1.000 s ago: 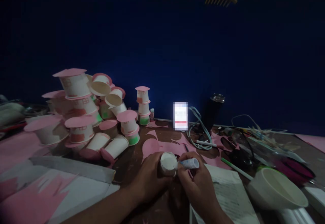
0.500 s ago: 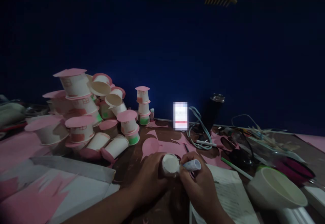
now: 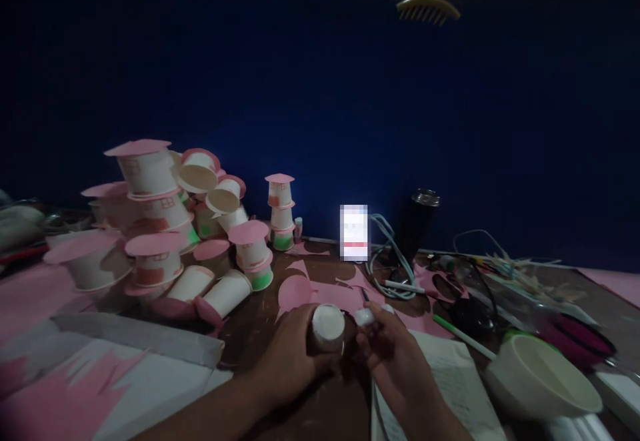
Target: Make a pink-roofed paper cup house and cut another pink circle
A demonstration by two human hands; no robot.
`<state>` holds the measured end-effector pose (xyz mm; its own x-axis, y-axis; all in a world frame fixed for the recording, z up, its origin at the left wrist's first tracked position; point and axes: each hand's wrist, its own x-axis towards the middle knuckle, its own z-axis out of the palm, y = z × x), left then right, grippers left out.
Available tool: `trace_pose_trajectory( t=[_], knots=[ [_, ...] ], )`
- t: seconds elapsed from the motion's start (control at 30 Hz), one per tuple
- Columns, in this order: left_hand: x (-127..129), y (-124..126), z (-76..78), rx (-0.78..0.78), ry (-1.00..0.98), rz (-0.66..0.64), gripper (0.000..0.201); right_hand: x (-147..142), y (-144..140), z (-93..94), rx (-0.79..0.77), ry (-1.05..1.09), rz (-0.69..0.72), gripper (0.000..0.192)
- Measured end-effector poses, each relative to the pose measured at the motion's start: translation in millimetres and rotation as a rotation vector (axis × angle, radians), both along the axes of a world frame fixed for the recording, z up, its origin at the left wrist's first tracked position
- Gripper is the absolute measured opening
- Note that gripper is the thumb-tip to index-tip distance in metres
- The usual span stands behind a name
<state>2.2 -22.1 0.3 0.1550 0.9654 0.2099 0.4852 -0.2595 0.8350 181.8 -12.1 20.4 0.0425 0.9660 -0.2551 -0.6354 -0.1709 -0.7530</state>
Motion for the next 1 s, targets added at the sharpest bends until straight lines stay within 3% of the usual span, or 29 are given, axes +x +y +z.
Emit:
trace_pose_trajectory(
  t=[0.2, 0.4, 0.57, 0.8, 1.0],
  knots=[
    [2.2, 2.0, -2.2, 0.002, 0.019, 0.004, 0.055, 6.9, 5.0, 1.6, -0.107, 0.198, 0.060, 0.013],
    [1.5, 2.1, -1.2, 0.004, 0.007, 0.003, 0.054, 7.4, 5.2, 0.6, -0.117, 0.211, 0.048, 0.016],
    [-1.2, -0.7, 3.3, -0.021, -0.036, -0.036, 0.054, 0.2, -3.4, 3.1, 0.018, -0.071, -0.023, 0.034],
    [-2.6, -1.8, 5.8, -0.020, -0.026, -0.040, 0.048, -6.4, -11.5, 3.3, 0.184, -0.511, 0.008, 0.047],
    [-1.3, -0.8, 3.4, -0.015, -0.023, -0.019, 0.051, -8.8, -14.7, 9.6, 0.210, -0.758, -0.017, 0.053]
  ],
)
